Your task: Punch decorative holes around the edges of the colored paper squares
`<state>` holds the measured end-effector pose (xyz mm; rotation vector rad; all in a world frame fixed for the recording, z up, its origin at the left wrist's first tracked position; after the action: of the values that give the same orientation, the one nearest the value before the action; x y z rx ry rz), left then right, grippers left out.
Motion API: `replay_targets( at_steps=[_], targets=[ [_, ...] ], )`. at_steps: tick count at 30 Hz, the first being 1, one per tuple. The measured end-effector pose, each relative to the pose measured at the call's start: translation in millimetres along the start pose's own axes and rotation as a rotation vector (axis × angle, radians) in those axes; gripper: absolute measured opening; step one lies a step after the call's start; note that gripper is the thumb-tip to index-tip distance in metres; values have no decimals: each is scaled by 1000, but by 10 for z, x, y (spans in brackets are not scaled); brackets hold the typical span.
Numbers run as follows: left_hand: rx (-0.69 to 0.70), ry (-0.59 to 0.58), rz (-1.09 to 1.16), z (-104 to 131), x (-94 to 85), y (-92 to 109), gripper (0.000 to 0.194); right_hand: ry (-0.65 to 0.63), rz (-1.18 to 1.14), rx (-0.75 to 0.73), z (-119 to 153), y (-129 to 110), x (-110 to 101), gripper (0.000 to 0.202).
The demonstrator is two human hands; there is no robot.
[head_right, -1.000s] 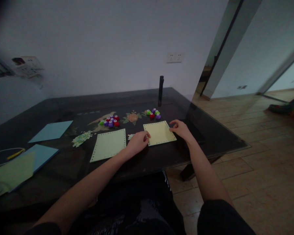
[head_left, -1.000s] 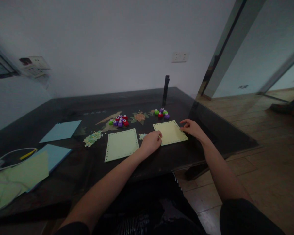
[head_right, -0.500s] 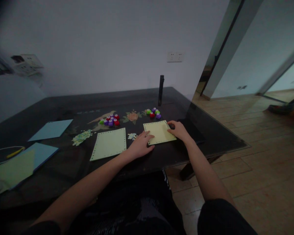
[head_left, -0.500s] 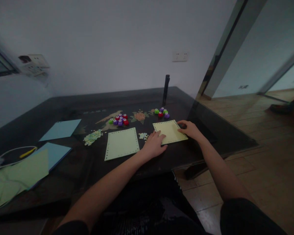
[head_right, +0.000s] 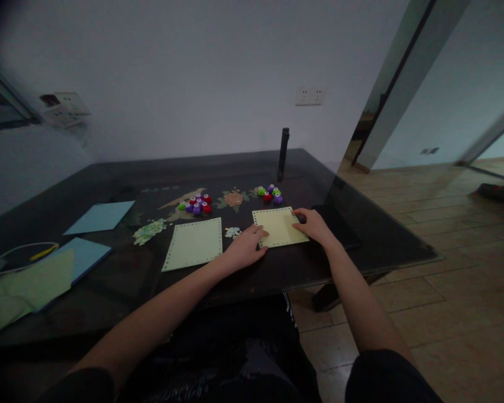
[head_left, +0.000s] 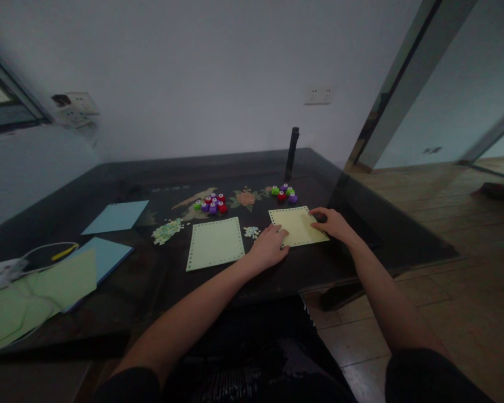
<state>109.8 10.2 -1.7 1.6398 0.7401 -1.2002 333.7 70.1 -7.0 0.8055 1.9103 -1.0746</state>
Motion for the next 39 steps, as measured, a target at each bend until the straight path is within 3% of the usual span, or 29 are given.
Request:
replay_targets(
  at_steps=[7, 12, 15, 19, 22, 24, 27, 30, 35, 39],
  targets=[
    [13, 16, 11, 11, -35, 11, 43, 5, 3, -10, -1, 35, 17, 37],
    [142, 163, 84, 56, -459, -102, 33, 126, -34, -25, -48, 59, 5, 32],
    [183, 258, 118, 89, -791, -467, 26, 200, -72, -29, -108, -25, -22, 28],
    [7, 367, 20, 91, -1049, -1243, 19, 232, -145, -89, -248, -384, -63, 24],
    [-108, 402, -22, 120, -1076, -1730, 19, 273, -283, -183, -422, -831, -76, 22],
    [-145, 408, 1, 167, -1056, -1935, 19, 286, -349, -244, -570, -1169, -42, 20],
    [-190, 394, 45, 254, -1035, -2088, 19, 193, -373, -369, -808, -1662, 152, 17],
    [-207, 297, 30, 313, -1017, -2119, 23, -2, -234, -467, -986, -2000, 500, 18],
    [-207, 76, -63, 353, -892, -2116, 58, -226, 64, -490, -1077, -2103, 998, 36],
    [-240, 36, -129, 356, -804, -2147, 76, -294, 159, -510, -1065, -2022, 1152, 47]
  ],
)
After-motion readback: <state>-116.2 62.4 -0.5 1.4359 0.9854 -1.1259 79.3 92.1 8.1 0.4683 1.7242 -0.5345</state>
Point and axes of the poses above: each hand's wrist, its own z-axis away from the middle knuckle, its own x-axis out of the palm, y = z × x, the point moved 4 cm from there along -z, towards the middle knuckle, and after that the axes turned 15 degrees about -x, right-handed, at the moved point
